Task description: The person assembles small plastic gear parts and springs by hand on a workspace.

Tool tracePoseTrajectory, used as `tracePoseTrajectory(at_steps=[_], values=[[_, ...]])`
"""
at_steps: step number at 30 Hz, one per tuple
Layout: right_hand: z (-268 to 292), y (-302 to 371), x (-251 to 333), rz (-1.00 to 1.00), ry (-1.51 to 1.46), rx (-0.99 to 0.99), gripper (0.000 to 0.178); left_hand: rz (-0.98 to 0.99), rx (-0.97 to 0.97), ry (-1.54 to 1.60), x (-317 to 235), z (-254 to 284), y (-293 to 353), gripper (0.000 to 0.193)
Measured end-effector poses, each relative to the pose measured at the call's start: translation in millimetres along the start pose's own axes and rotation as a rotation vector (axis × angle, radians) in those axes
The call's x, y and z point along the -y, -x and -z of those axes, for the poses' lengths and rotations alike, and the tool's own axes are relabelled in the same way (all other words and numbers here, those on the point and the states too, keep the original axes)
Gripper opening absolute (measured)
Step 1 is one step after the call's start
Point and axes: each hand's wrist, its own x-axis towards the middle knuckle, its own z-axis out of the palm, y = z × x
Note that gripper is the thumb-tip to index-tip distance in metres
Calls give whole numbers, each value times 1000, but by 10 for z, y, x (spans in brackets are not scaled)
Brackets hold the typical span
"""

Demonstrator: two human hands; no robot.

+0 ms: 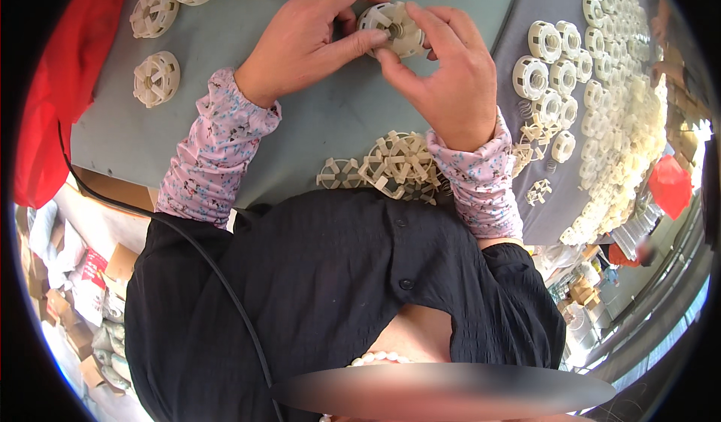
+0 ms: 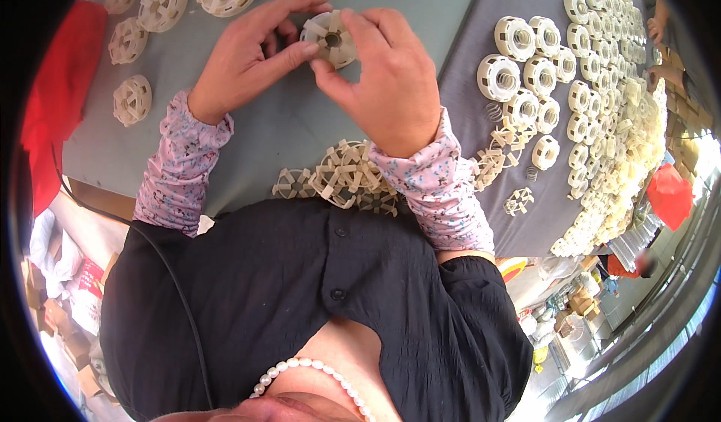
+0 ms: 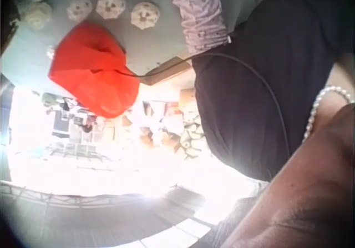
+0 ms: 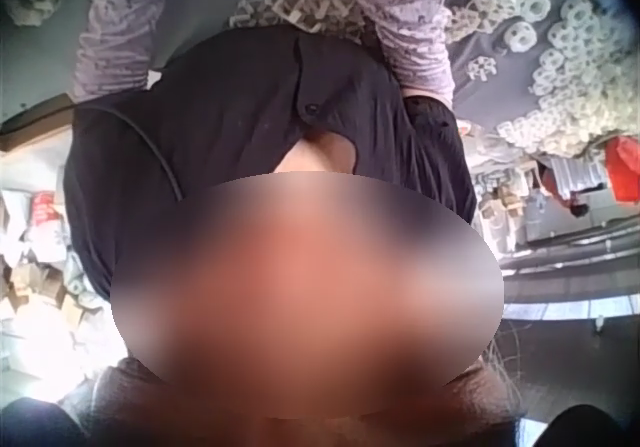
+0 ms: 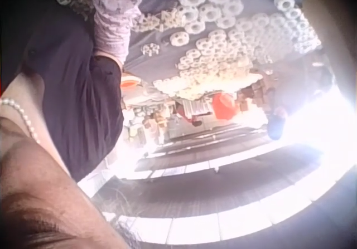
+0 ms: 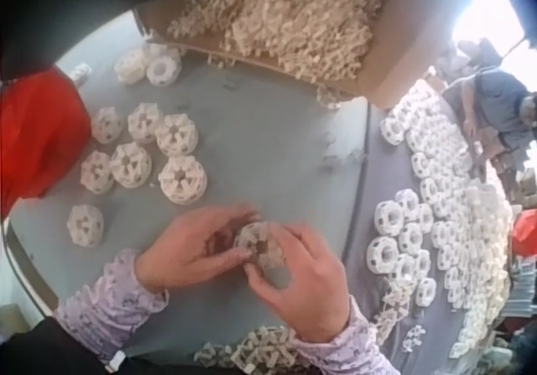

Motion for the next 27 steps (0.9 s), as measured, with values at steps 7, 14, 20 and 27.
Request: tracePoseTrajectory(at_steps=[7,14,20,27], values=[[-100,96,40,8,167,-49,55,33,35,60,-20,-50,-64,57],[328,291,-316,-5,217,-158,60,-19,220,-13,-63,97,4,51],[752,728,-774,-334,856,-131,61,247,431,457,-196,-23,36,50],[314,440,-174,-69,440,-27,65,-158,38,19,-199,-322,-46,76]])
